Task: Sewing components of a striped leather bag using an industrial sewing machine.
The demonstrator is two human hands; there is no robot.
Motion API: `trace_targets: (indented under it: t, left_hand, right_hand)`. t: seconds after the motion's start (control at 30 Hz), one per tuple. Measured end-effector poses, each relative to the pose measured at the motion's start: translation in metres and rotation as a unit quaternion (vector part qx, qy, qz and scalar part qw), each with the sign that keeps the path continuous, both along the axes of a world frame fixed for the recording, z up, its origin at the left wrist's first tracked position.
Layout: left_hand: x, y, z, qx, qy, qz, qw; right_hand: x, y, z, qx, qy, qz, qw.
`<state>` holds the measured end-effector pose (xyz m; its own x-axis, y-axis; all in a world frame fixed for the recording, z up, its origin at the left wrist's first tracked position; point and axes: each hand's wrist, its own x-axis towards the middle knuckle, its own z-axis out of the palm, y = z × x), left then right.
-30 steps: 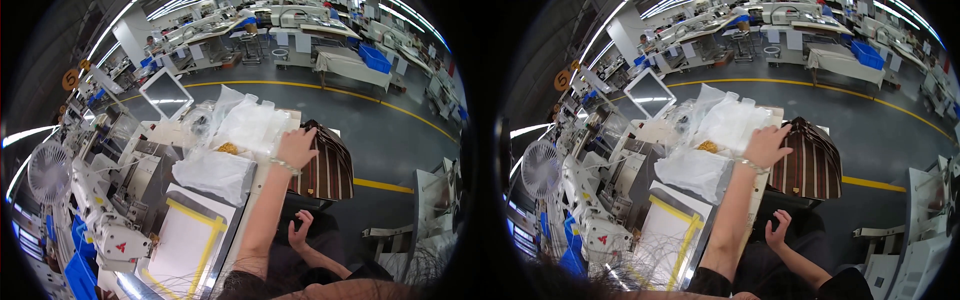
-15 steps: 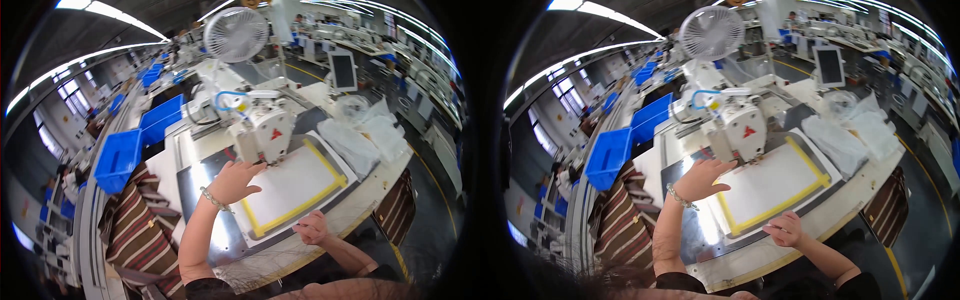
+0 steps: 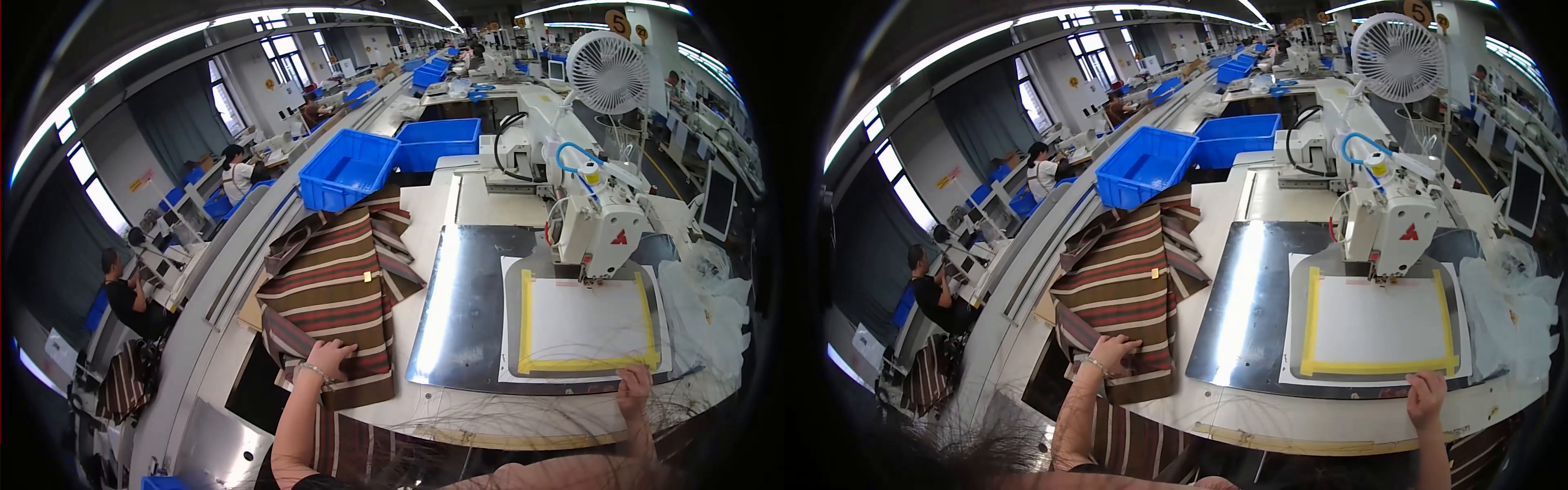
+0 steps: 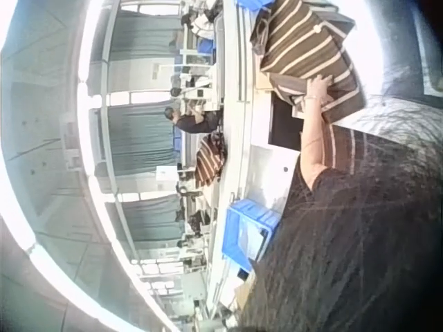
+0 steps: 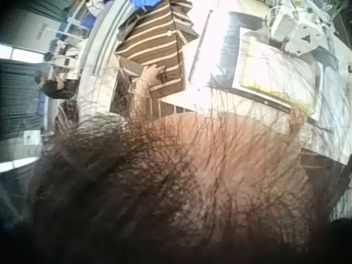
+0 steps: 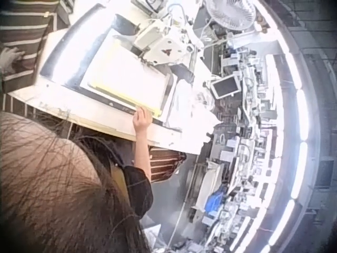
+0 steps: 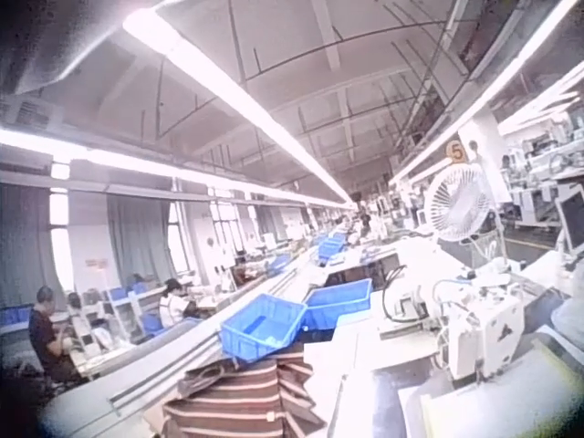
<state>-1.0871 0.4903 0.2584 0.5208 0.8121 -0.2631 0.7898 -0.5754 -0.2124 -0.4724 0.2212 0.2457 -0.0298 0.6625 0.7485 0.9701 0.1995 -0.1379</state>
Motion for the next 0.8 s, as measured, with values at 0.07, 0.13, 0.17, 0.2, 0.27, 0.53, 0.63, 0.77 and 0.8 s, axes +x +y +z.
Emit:
trace_targets:
  t: [0.07,0.13,0.17,0.2,0.27,0.53,0.63,0.77,0.8]
  left_hand:
    - [-0.005,-0.011,0.005,0.096,-0.024,-0.031,0.995]
    - [-0.018,-0.015,0.004,0.173,0.080,-0.053,0.980]
    - [-0.021,-0.020,0.008,0.225,0.033,-0.079,0.971]
    - [-0.022,-0.025,0.012,0.225,0.037,-0.073,0.971]
    - [0.019,-0.026,0.042,0.286,-0.097,-0.048,0.952]
    - [0.299,-0.098,0.104,-0.004,-0.377,-0.021,0.926]
    - [0.388,-0.102,0.066,-0.153,-0.516,-0.095,0.837]
    - [0.479,-0.102,0.037,-0.248,-0.586,-0.108,0.764]
    - [0.489,-0.095,0.029,-0.273,-0.599,-0.119,0.744]
  right_hand:
    - [0.005,0.002,-0.001,0.004,0.008,-0.016,1.000]
    - [0.003,0.000,-0.001,0.020,0.095,-0.027,0.995]
    - [0.000,-0.002,-0.001,0.019,0.098,-0.020,0.995]
    - [-0.005,-0.005,-0.001,0.007,0.133,-0.003,0.991]
    - [-0.013,-0.009,-0.002,-0.004,0.166,0.009,0.986]
    - [-0.092,-0.002,-0.011,-0.307,0.610,0.299,0.666]
    - [-0.112,0.008,0.004,-0.290,0.649,0.343,0.614]
    - [-0.076,0.039,-0.003,-0.119,0.694,0.254,0.663]
    - [-0.059,0.037,0.007,-0.117,0.722,0.252,0.633]
